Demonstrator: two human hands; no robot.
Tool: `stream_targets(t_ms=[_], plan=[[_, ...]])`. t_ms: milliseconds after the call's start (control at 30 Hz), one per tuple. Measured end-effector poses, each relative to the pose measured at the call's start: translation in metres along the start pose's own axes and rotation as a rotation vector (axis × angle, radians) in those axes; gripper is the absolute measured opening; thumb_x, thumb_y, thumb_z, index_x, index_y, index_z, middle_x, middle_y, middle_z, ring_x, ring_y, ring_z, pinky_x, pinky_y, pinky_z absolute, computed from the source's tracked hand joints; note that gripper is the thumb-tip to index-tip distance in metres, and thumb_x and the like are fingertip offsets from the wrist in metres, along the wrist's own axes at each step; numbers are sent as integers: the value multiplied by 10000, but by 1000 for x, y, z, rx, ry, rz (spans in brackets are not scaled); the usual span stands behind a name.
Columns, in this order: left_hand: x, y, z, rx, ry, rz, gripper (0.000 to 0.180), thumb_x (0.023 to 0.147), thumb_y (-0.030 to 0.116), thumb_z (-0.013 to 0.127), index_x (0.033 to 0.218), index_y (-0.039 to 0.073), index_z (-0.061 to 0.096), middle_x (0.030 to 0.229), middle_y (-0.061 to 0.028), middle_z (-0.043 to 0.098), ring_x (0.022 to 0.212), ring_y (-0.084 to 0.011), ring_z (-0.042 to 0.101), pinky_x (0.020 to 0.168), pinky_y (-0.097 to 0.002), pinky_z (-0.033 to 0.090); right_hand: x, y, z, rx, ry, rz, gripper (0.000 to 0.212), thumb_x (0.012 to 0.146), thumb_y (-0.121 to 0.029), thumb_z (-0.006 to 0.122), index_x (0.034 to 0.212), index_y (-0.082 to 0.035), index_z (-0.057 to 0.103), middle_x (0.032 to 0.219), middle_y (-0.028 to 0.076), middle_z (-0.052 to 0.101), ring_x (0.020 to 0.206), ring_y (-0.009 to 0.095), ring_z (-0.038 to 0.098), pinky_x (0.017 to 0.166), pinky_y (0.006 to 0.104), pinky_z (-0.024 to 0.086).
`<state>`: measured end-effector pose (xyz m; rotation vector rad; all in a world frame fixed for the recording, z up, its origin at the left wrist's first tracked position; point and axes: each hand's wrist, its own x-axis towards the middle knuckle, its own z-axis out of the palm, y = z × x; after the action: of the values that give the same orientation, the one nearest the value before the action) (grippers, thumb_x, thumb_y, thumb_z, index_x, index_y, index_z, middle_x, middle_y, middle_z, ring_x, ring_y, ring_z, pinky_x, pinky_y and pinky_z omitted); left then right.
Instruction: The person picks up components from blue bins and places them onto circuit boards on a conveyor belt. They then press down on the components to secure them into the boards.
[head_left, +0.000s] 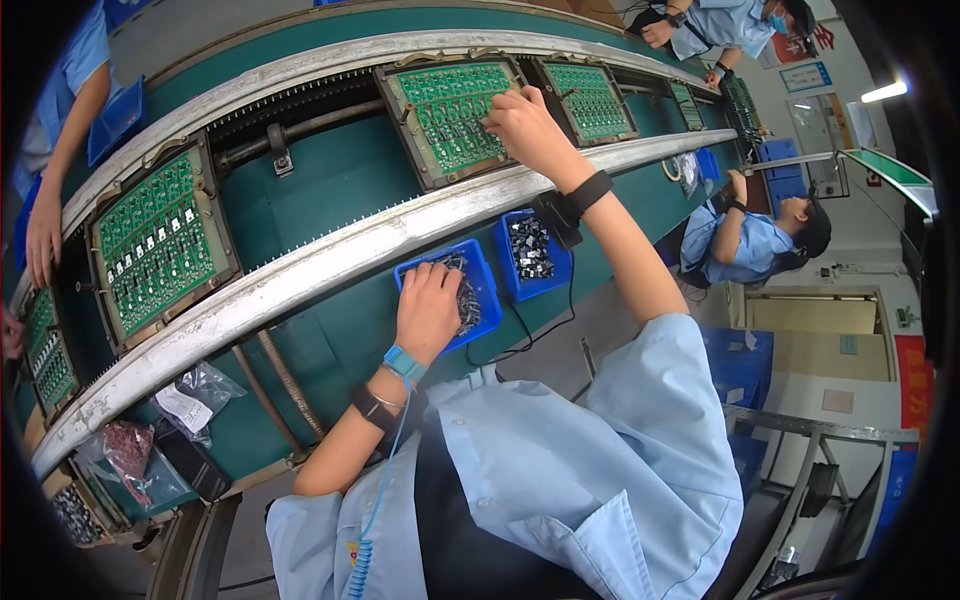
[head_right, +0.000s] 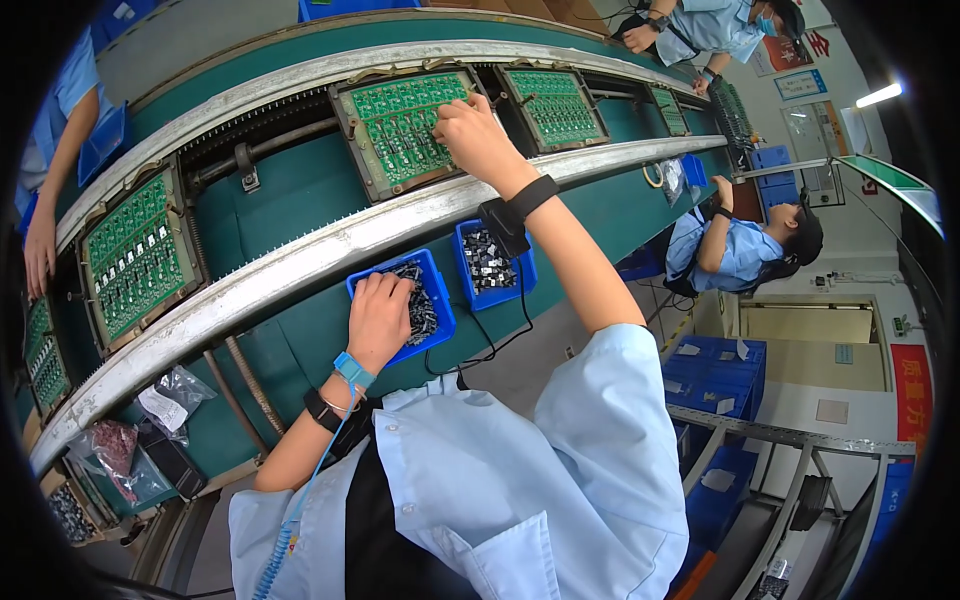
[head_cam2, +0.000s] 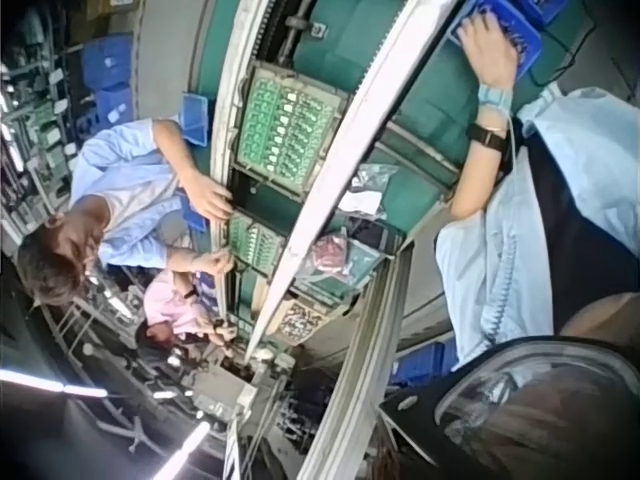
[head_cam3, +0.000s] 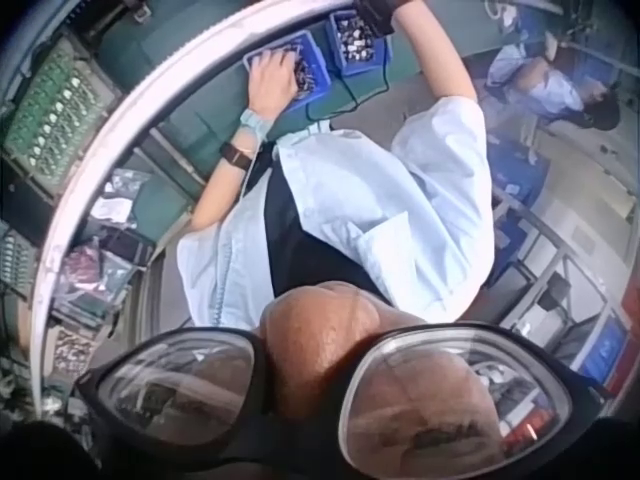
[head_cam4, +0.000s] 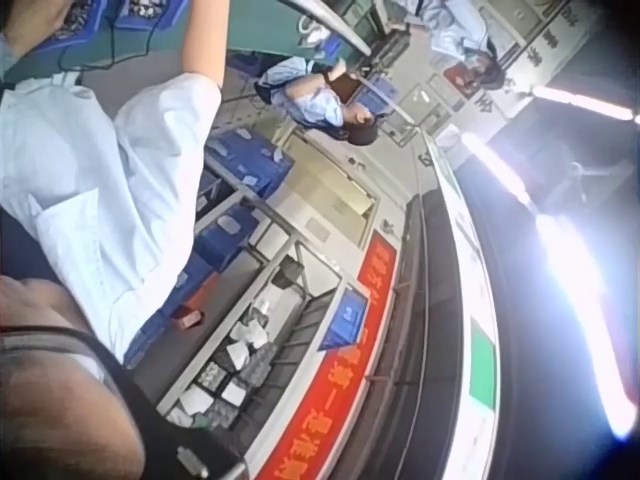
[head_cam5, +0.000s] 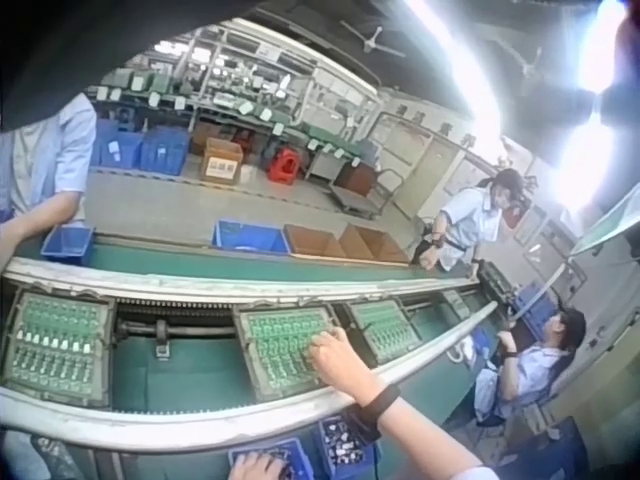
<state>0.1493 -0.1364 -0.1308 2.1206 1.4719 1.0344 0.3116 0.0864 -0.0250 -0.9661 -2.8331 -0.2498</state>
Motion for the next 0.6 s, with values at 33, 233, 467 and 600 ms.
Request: stream_targets(t_ms=[33,233,467,600], plan=[[-1,0,0,2,3,-1,140,778,18,603,914,49,607,870,-102,568,869,-289,527,793,-397,415,0,-1,-3,0,4,-2,155,747,11,648,887,-27,702,817,70,551,899,232,558,927,393,369],[1,5,-7,26,6,11,116,791,26,602,903,54,607,851,-96,561,860,-288,527,787,-399,413,-6,-5,-17,44,-241,106,426,693,99,581,1081,-32,695,885,91,540,950,255,544,932,382,351],[1,17,-16,11,-12,33,101,796,41,612,895,55,609,840,-99,566,867,-300,525,790,-399,409,-33,-21,-33,67,-48,191,422,770,69,550,1153,-60,673,956,90,578,988,257,550,913,392,353],[1,30,-30,-141,-84,36,61,846,55,613,904,38,612,871,-79,598,876,-234,564,798,-345,429,-58,-39,-46,184,260,299,424,791,53,563,1189,-62,656,950,95,568,943,256,541,923,359,354]])
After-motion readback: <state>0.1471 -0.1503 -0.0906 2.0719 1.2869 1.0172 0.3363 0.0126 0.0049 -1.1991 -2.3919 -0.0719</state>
